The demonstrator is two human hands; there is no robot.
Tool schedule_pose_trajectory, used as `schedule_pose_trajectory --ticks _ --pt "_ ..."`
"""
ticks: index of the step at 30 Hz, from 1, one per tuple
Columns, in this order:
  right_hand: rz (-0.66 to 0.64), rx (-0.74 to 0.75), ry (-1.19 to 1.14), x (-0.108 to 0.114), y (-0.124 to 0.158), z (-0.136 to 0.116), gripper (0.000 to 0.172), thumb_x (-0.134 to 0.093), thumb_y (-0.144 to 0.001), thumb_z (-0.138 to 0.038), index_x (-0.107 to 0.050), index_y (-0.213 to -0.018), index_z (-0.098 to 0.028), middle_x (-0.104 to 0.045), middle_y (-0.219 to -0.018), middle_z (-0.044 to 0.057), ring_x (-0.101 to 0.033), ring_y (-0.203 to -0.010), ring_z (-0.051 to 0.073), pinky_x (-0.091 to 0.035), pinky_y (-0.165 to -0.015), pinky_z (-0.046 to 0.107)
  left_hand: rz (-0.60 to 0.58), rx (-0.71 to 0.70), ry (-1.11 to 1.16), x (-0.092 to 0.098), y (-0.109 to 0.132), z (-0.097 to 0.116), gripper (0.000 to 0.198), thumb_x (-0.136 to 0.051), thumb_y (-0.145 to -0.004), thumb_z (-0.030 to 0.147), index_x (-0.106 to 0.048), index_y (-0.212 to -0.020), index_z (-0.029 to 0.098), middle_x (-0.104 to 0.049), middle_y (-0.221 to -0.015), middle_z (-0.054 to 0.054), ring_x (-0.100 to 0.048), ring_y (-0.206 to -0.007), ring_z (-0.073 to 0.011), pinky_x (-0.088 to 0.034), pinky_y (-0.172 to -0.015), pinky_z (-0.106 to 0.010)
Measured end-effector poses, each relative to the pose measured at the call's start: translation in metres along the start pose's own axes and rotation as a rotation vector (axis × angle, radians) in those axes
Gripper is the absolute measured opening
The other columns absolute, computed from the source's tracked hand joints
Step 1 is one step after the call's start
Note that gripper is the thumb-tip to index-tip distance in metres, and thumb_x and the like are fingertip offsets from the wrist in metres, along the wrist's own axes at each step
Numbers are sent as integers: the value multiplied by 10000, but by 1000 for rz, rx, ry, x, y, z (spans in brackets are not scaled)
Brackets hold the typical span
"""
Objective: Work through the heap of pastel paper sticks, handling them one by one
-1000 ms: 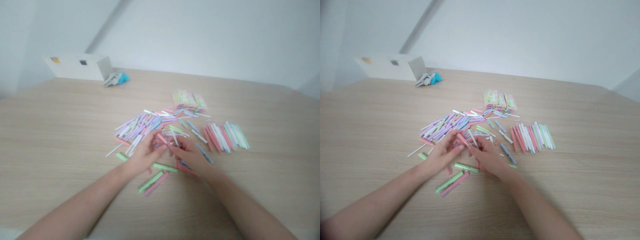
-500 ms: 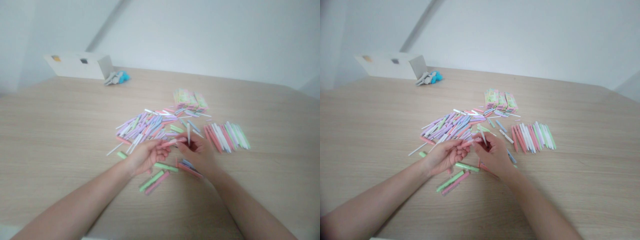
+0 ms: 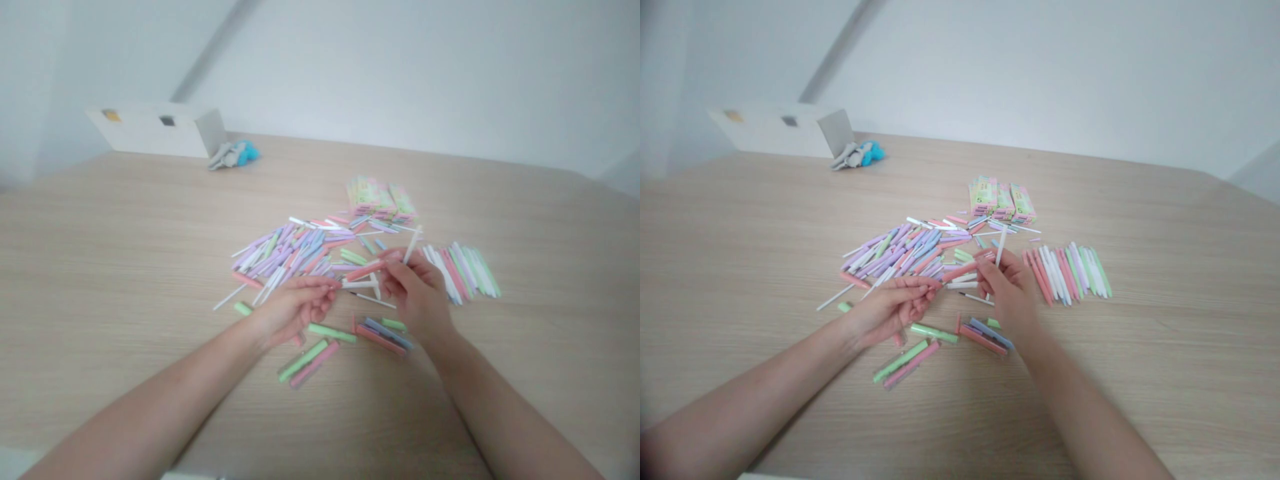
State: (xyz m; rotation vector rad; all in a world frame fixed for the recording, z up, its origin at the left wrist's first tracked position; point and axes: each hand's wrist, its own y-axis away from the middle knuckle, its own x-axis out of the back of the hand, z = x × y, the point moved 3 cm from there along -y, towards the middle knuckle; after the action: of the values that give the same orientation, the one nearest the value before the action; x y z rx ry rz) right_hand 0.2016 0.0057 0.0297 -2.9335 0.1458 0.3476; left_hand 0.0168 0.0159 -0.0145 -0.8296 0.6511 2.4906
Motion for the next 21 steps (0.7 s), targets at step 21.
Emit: schedule_pose_trajectory --ticks 21 --pt "-345 -495 -184 -24 11 30 179 -649 -772 -269 -631 -929 -184 -600 -720 -21 -234 -420 30 -217 -401 193 -66 -323 -507 -7 5 5 334 -572 -847 428 -623 -1055 172 -491 -586 49 -247 -354 -15 -188 -315 -142"
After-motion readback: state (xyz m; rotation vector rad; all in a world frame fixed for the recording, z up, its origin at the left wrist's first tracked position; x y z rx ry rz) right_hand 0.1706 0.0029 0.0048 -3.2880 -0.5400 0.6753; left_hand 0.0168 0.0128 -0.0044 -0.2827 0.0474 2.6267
